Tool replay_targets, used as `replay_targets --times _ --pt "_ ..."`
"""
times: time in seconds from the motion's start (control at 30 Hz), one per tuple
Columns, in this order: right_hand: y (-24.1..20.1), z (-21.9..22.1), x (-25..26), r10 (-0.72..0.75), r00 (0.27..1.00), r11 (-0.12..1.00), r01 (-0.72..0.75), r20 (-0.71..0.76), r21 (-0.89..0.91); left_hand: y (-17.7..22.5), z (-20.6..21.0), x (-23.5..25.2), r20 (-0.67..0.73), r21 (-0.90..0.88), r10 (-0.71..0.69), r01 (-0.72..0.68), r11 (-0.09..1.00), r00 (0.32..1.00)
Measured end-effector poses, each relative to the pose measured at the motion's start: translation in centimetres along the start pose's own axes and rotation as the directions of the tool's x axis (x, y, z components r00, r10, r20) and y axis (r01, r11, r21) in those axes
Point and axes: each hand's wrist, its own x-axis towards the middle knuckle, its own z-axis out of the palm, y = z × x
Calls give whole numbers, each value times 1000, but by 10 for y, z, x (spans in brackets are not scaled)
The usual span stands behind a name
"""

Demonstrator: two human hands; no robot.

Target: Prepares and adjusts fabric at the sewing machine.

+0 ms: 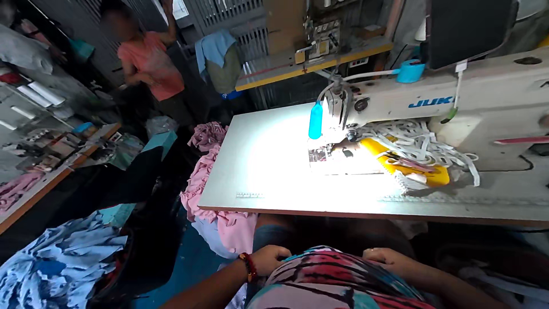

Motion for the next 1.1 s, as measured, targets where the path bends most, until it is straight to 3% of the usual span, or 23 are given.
replay_targets --times 0.1,0.17,0.27,0.33,0.43,0.53,0.63,0.77,0.83,0.9,0.97,1.0,1.1 --pt "3 10 15 -205 977 978 202 -61 -52 0 7 15 -92 35 177 -174 984 980" --pt "-6 10 21 -179 983 982 176 -42 -69 2 12 24 -130 44 224 -220 974 966" --pt "-20 -2 8 5 997 994 4 81 -113 0 9 10 -88 -11 159 -161 987 983" --pt "-10 -3 7 -54 996 985 65 75 -160 1 4 3 -53 -8 151 -151 988 987" --pt "-16 6 16 -201 979 969 201 14 -147 5 11 13 -129 76 338 -331 941 932" --pt "-33 3 14 -55 993 988 70 106 -141 12 14 9 -120 3 251 -253 967 960" --pt "-31 -5 6 33 980 965 20 198 -261 9 7 -2 -62 86 225 -220 972 972" --pt "-19 1 17 -235 964 936 258 121 -238 10 10 14 -53 280 400 -371 886 915" --pt "-31 -1 18 -117 978 957 158 173 -245 16 12 17 -58 285 420 -388 877 906" --pt "-36 -4 17 61 969 945 21 239 -327 27 9 10 -14 344 300 -278 897 954" --pt "-30 -5 19 152 951 911 -29 269 -410 35 3 4 52 382 131 -141 913 990" --pt "-34 -8 20 162 943 910 -28 292 -414 34 2 4 61 385 130 -143 912 990" --pt "-33 -5 19 -109 975 954 158 196 -256 22 7 13 14 391 353 -330 859 935"
